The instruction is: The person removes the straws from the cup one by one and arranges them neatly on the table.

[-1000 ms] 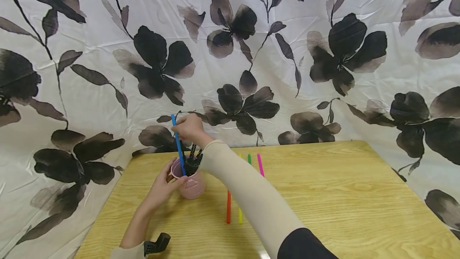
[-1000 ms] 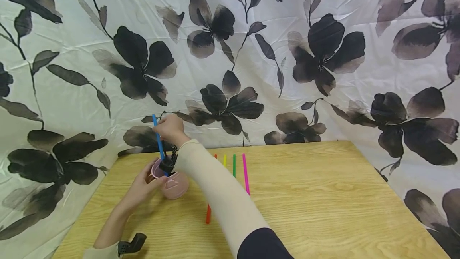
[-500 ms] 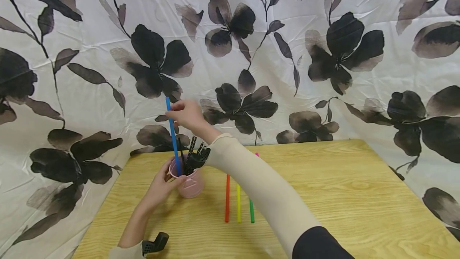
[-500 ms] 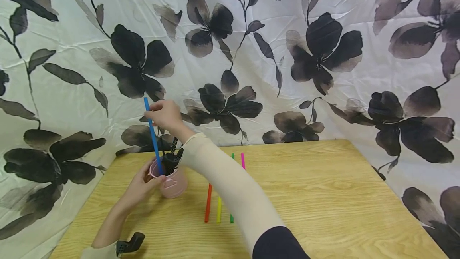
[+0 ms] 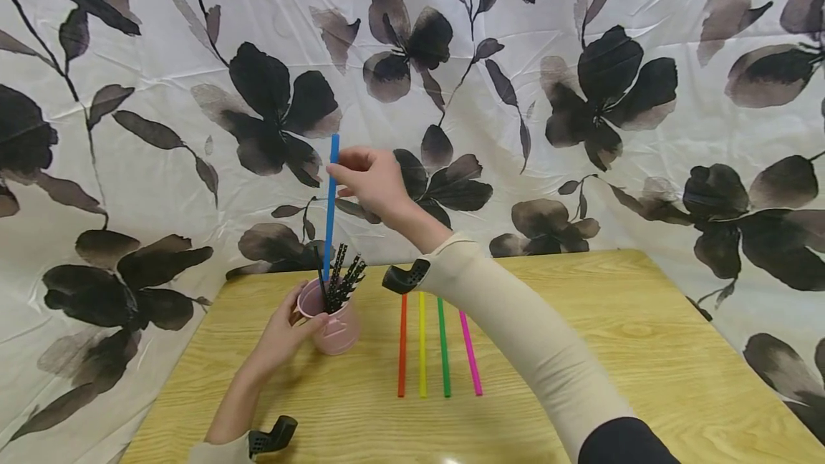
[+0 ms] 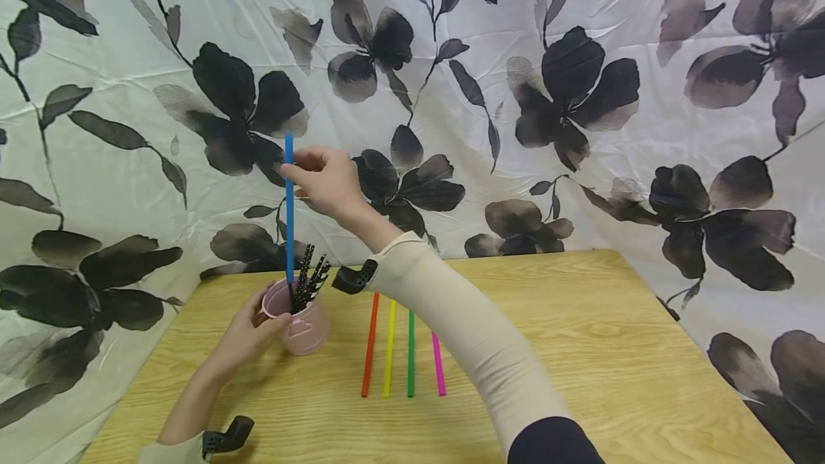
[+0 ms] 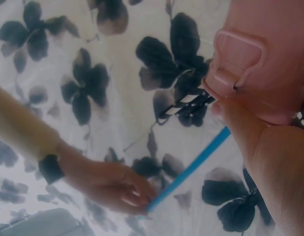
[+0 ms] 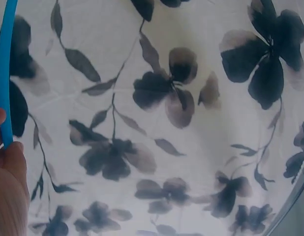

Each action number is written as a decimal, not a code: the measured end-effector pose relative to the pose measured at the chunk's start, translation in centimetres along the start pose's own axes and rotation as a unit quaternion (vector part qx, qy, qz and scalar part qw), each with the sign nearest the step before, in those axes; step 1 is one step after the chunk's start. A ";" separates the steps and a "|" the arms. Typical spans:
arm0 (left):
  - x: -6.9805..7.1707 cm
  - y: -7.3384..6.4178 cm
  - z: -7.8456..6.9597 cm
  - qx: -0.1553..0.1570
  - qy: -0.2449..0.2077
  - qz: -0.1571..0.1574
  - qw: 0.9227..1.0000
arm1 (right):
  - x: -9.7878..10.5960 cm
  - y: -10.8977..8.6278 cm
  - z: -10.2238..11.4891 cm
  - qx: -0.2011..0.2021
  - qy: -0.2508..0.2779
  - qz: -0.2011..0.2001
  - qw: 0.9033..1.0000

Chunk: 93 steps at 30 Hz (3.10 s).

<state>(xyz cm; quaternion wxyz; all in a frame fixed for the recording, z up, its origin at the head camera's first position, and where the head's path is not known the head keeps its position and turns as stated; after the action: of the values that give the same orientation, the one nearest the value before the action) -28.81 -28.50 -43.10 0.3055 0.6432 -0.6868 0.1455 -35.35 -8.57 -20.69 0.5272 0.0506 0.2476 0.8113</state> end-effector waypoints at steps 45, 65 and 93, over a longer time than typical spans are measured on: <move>-0.4 0.3 0.5 0.002 0.006 -0.008 1.000 | 24.8 -11.1 -11.1 -0.201 -0.112 -0.153 0.961; -0.4 0.4 0.6 -0.001 0.012 -0.010 1.000 | 27.8 -13.3 -17.9 -0.314 -0.174 -0.190 0.914; -0.4 0.1 0.3 0.007 0.010 -0.010 1.000 | 26.8 -13.1 -19.9 -0.315 -0.251 -0.202 0.893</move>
<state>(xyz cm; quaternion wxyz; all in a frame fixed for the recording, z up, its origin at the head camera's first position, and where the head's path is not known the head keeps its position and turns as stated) -28.99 -28.34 -43.55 0.3089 0.6508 -0.6763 0.1537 -43.09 12.31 -48.78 0.7123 0.0327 -0.1560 0.6835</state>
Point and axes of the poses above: each hand's wrist, its own y-axis towards the middle knuckle, its own x-axis out of the back of the hand, z = x × y, the point moved 4 cm from there along y, towards the middle knuckle, and after that the axes turned 15 degrees about y, right-handed, at the moved point
